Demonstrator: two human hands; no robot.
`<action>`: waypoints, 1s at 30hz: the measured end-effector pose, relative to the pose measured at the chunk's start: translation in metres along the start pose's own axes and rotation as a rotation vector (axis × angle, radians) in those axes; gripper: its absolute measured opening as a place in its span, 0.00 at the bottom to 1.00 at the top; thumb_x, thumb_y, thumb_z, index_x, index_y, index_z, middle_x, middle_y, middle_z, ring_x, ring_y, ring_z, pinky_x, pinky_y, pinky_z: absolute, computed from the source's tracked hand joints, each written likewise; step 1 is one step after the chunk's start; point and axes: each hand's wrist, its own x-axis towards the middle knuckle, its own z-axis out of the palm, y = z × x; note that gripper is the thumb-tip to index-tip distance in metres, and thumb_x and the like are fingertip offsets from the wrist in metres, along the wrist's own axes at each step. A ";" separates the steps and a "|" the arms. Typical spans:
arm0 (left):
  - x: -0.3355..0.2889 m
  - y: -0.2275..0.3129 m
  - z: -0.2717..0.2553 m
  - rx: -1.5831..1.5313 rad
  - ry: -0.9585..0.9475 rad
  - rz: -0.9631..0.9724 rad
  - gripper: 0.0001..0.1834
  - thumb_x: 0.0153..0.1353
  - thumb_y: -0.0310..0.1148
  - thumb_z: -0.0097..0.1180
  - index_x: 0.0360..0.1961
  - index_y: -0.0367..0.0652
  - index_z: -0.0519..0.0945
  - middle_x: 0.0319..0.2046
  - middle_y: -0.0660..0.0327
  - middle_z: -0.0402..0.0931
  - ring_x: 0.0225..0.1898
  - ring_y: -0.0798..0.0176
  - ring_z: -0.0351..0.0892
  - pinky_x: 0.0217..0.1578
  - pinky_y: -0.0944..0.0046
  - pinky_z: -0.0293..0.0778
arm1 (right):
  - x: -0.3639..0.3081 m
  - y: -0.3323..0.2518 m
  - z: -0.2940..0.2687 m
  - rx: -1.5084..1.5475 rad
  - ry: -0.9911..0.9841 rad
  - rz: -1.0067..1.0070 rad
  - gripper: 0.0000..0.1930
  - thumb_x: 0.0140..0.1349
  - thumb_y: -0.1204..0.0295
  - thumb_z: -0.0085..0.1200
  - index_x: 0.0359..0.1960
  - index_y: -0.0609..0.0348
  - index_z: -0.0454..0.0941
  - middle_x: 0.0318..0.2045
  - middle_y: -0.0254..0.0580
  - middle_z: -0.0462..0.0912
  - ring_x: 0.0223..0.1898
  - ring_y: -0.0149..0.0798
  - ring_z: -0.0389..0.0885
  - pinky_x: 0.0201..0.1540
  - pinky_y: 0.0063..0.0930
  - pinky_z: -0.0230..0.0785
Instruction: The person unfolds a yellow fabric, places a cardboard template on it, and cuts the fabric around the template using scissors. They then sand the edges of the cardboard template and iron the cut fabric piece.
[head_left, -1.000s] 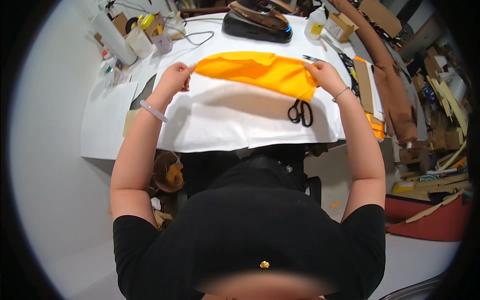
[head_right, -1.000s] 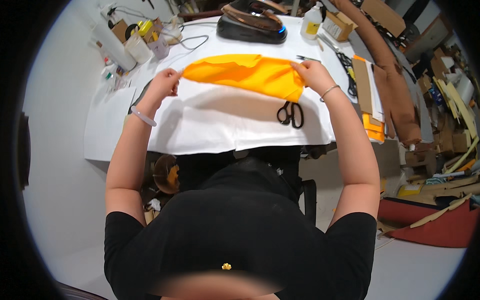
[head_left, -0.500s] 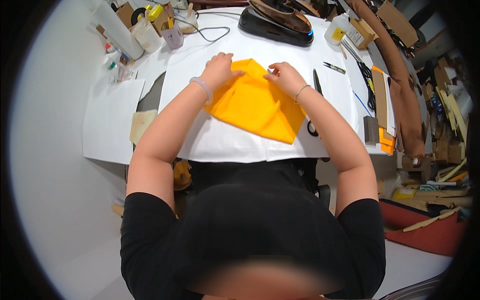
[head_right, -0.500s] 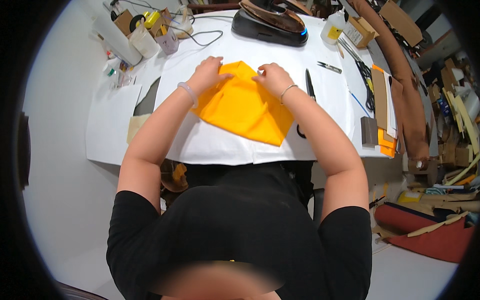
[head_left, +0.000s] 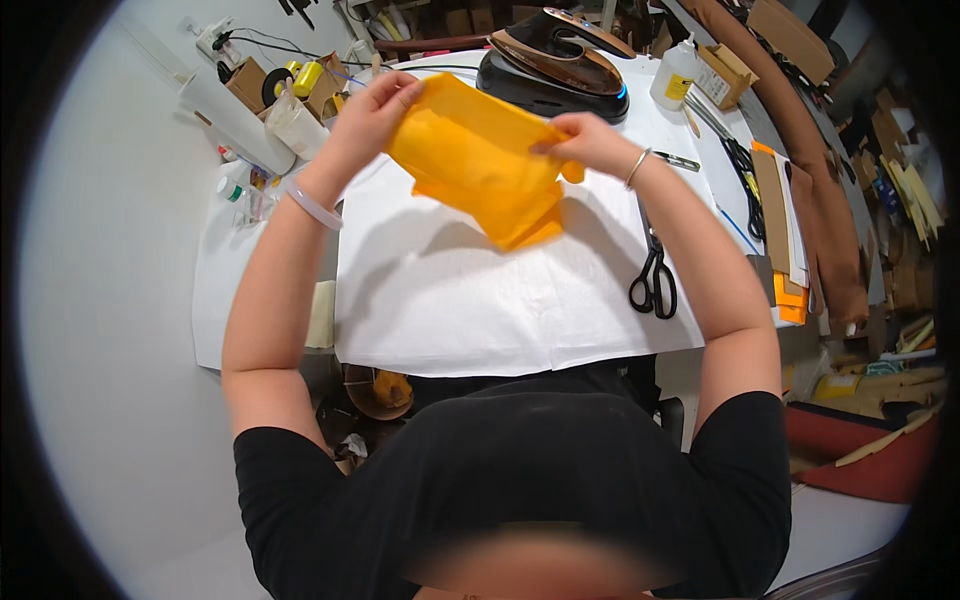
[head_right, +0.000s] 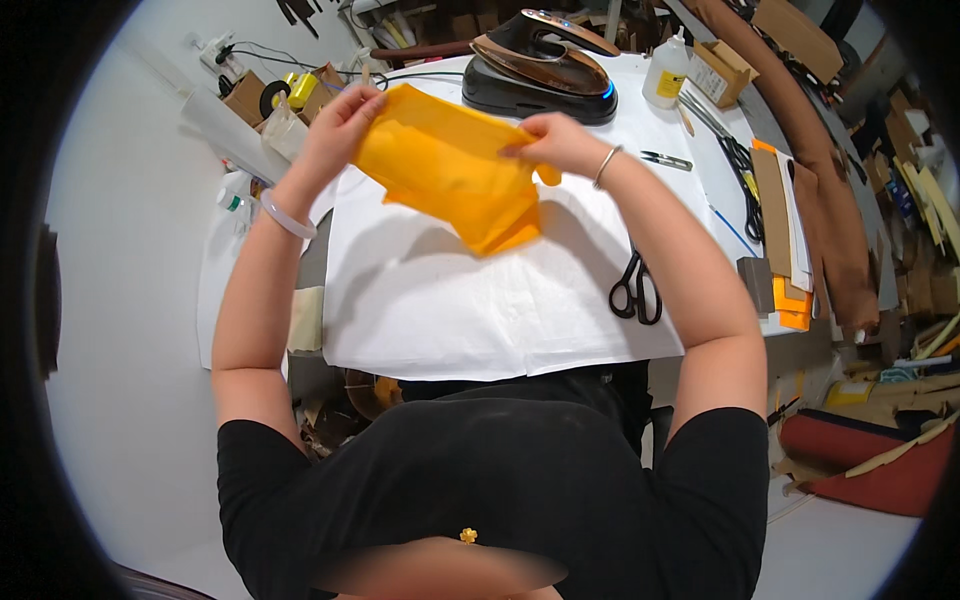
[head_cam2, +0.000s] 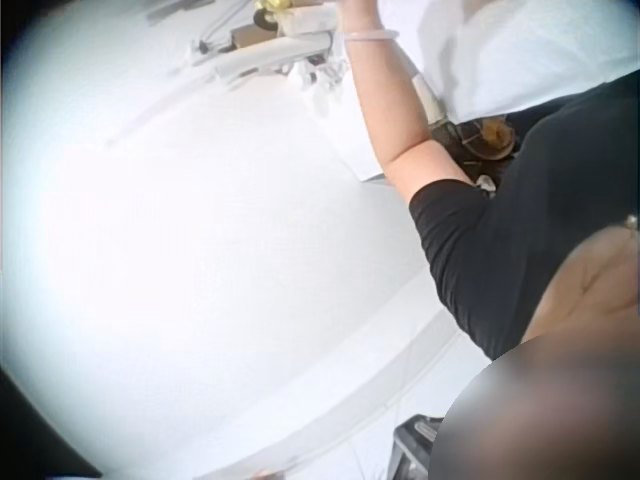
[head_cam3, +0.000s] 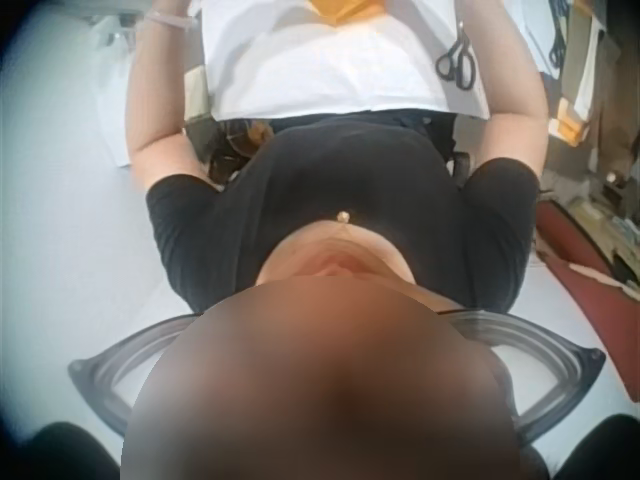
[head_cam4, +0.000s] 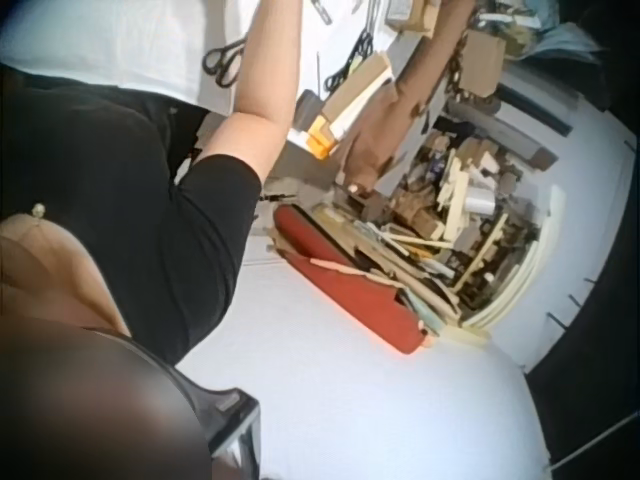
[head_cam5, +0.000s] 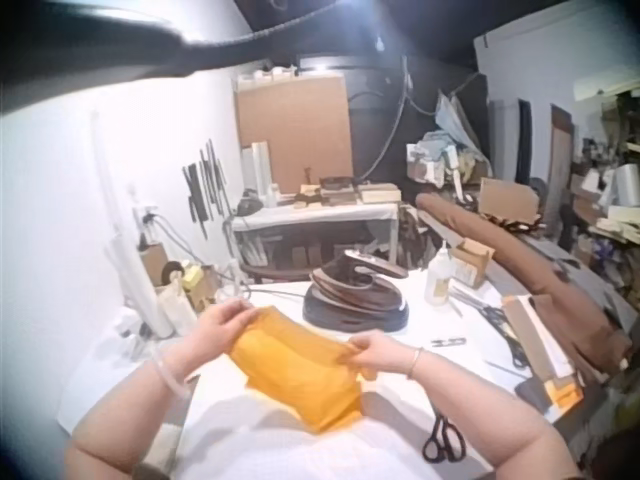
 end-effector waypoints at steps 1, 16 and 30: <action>0.006 0.008 -0.009 0.059 -0.029 0.023 0.13 0.77 0.40 0.58 0.46 0.40 0.83 0.36 0.69 0.82 0.36 0.76 0.79 0.39 0.73 0.76 | 0.002 0.001 -0.016 -0.048 0.056 -0.073 0.16 0.66 0.58 0.70 0.45 0.56 0.89 0.34 0.33 0.87 0.37 0.25 0.81 0.43 0.26 0.75; -0.070 0.075 -0.058 0.367 0.178 0.576 0.11 0.75 0.32 0.60 0.48 0.35 0.85 0.47 0.61 0.83 0.48 0.66 0.81 0.50 0.69 0.75 | -0.118 -0.096 -0.083 -0.637 0.666 -0.700 0.15 0.66 0.80 0.59 0.54 0.56 0.86 0.46 0.42 0.90 0.45 0.43 0.86 0.52 0.34 0.78; -0.252 -0.040 0.048 0.766 -0.195 0.237 0.09 0.72 0.33 0.59 0.49 0.42 0.83 0.56 0.59 0.84 0.66 0.55 0.78 0.76 0.40 0.56 | -0.203 0.042 0.081 -0.766 0.266 -0.393 0.19 0.65 0.84 0.56 0.54 0.52 0.86 0.57 0.36 0.87 0.62 0.37 0.82 0.77 0.47 0.58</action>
